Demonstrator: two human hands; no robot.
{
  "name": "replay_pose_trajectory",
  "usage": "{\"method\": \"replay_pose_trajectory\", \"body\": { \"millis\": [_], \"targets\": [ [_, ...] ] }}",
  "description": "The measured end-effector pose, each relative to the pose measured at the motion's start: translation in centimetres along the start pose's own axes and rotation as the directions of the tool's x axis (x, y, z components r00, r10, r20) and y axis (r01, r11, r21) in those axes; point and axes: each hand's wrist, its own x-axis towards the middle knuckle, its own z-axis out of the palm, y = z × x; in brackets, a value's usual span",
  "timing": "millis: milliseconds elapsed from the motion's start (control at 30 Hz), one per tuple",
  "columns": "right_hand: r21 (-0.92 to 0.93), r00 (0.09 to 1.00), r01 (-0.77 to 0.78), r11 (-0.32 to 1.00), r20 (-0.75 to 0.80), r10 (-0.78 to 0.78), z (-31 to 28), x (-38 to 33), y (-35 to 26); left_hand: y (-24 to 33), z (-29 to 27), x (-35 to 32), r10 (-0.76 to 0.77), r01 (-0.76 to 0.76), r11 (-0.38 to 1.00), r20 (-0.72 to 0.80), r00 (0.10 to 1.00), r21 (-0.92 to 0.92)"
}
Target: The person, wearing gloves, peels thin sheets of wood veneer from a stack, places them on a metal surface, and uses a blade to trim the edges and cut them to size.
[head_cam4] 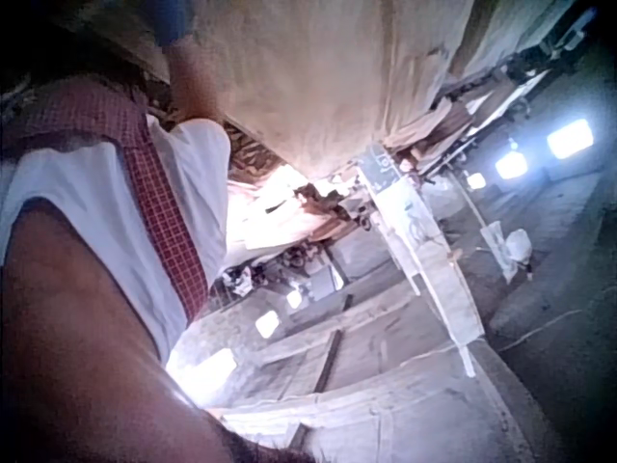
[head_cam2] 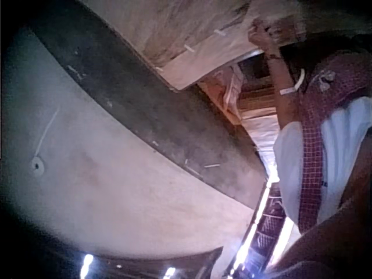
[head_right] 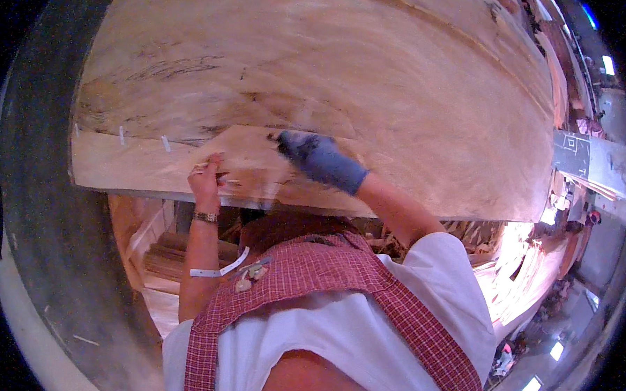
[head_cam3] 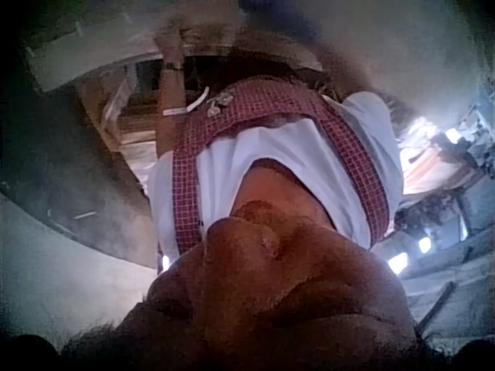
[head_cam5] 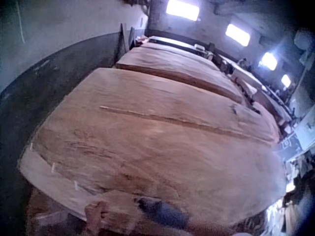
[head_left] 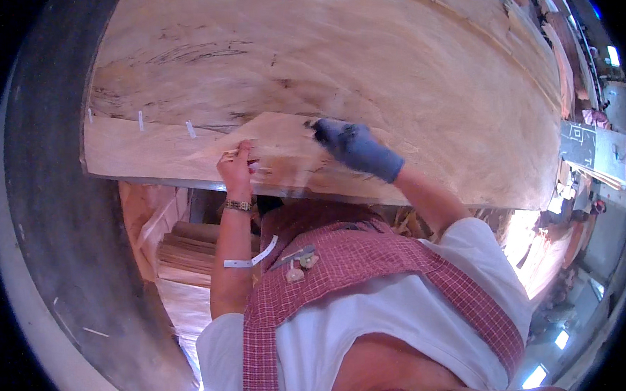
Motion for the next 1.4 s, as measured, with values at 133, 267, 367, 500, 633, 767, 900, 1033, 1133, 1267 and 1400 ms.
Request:
{"method": "replay_pose_trajectory", "body": {
  "millis": [133, 267, 367, 500, 633, 767, 900, 1033, 1133, 1267, 1400],
  "targets": [
    [-0.341, 0.954, 0.053, 0.939, 0.294, 0.052, 6.4, 2.0, -3.2, -0.5, -0.5, 0.3, 0.058, -0.058, 0.998, -0.008, 0.998, 0.011],
    [-0.402, 0.954, 0.076, 0.913, 0.296, 0.051, 9.4, 4.7, -2.8, -0.1, -0.5, -1.8, 0.396, -0.322, 0.915, -0.384, 0.834, 0.245],
    [-0.415, 0.940, 0.117, 0.902, 0.340, 0.034, 8.9, 5.4, -2.7, -0.8, -0.7, -3.0, 0.762, -0.555, 0.480, -0.010, 0.647, 0.680],
    [-0.485, 0.955, 0.244, 0.839, 0.273, -0.120, 9.6, 5.0, -2.4, -0.1, 2.3, -1.9, 0.719, -0.541, 0.296, 0.189, 0.669, 0.787],
    [-0.398, 0.933, 0.242, 0.885, 0.344, -0.101, 6.8, 2.0, -1.1, -1.5, 2.9, -1.3, 0.673, -0.454, 0.228, 0.198, 0.713, 0.861],
    [-0.432, 0.853, 0.291, 0.853, 0.520, -0.027, 2.6, -0.6, 2.5, -0.3, 4.6, -2.0, 0.661, -0.396, 0.320, 0.097, 0.744, 0.861],
    [-0.429, 0.836, 0.392, 0.814, 0.535, -0.121, -2.9, -2.1, 6.9, 0.0, 5.0, -2.0, 0.634, -0.339, 0.325, 0.062, 0.771, 0.883],
    [-0.487, 0.752, 0.361, 0.796, 0.656, 0.060, -9.5, -4.2, 11.4, -0.1, 4.9, -1.9, 0.635, -0.323, 0.366, 0.020, 0.772, 0.873],
    [-0.450, 0.826, 0.363, 0.816, 0.561, -0.059, -8.2, -1.6, 8.6, 0.0, 5.0, -2.3, 0.573, -0.271, 0.428, -0.027, 0.819, 0.862],
    [-0.311, 0.865, 0.410, 0.858, 0.429, -0.258, 0.4, 6.4, 2.9, 1.2, 4.9, -2.2, 0.550, -0.315, 0.530, -0.036, 0.835, 0.787],
    [-0.363, 0.804, 0.555, 0.749, 0.464, -0.371, 5.0, 11.0, -0.9, 1.4, 4.6, -2.8, 0.513, -0.289, 0.522, -0.026, 0.858, 0.803]
  ]
}}
